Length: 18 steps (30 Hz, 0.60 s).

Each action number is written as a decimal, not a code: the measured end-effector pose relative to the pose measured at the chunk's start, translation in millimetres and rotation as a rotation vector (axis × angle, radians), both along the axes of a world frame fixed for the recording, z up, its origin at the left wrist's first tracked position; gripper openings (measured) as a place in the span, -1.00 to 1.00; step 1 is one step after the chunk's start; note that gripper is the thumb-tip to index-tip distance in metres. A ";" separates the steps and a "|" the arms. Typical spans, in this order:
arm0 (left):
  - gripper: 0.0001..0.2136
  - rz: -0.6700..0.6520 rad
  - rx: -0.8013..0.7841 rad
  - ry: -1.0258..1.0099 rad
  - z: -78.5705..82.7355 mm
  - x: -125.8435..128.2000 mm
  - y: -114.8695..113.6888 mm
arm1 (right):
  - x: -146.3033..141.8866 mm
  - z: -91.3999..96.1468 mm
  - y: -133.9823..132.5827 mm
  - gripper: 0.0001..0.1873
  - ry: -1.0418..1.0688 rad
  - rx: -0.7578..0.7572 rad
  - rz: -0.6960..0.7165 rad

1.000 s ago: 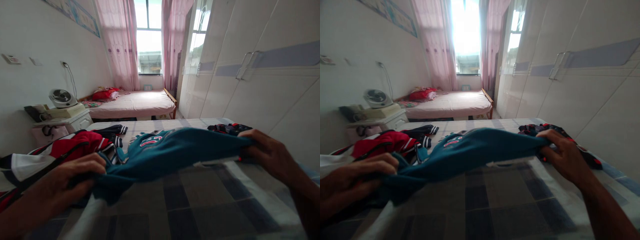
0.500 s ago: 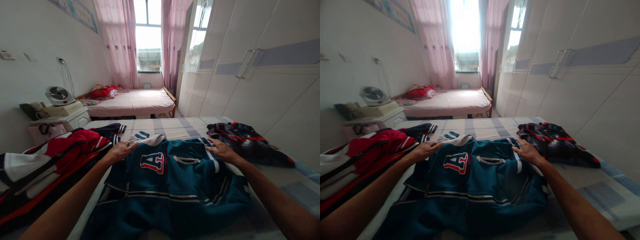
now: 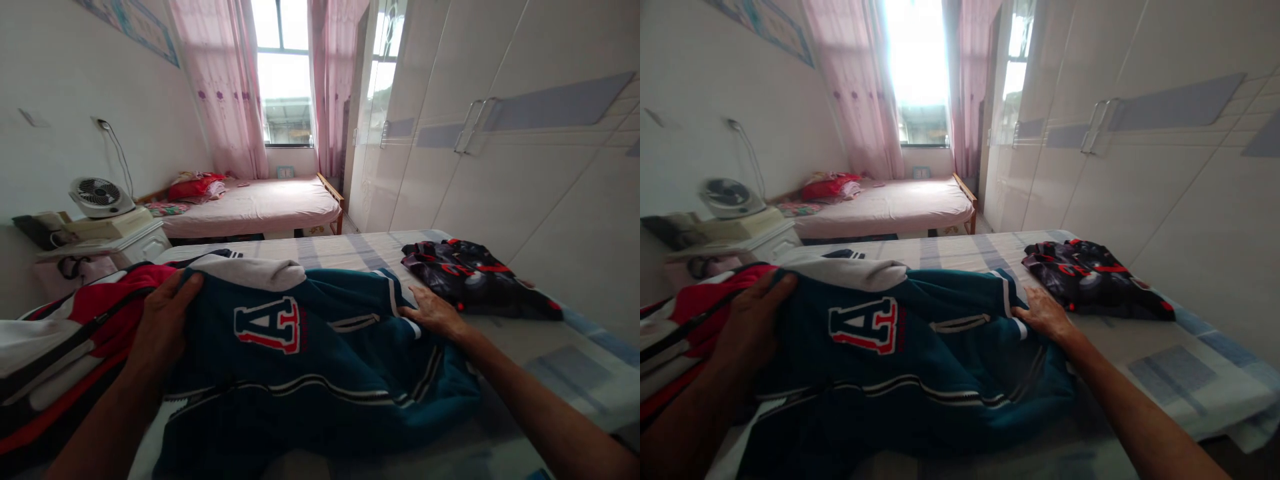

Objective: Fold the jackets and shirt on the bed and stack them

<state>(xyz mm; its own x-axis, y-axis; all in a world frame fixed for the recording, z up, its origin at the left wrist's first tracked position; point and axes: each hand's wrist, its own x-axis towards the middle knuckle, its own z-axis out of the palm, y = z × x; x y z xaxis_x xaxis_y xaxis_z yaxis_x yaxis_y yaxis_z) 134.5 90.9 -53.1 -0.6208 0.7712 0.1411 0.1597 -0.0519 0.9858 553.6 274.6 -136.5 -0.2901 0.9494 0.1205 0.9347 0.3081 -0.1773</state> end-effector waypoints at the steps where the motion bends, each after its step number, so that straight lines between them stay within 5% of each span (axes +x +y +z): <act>1: -0.64 -0.076 -0.075 -0.071 -2.3 -1.8 -7.5 | -0.2 0.4 -1.0 -0.49 -0.001 -0.017 -0.004; 4: -0.68 -0.342 -0.384 -0.234 -9.7 -3.4 -25.6 | -1.4 2.9 -3.2 -0.76 0.051 -0.083 0.054; 6: -0.69 -0.423 -0.480 -0.258 -10.3 -2.1 -35.9 | -2.2 3.7 -4.2 -0.78 0.111 -0.086 0.091; 12: -0.68 -0.530 -0.427 -0.002 -1.6 4.2 -55.7 | -11.6 0.1 0.5 -0.48 0.200 -0.054 0.041; 18: -0.91 -0.467 -0.387 0.393 -22.6 -0.9 -62.3 | -25.6 5.4 -1.2 -0.74 0.174 -0.180 0.065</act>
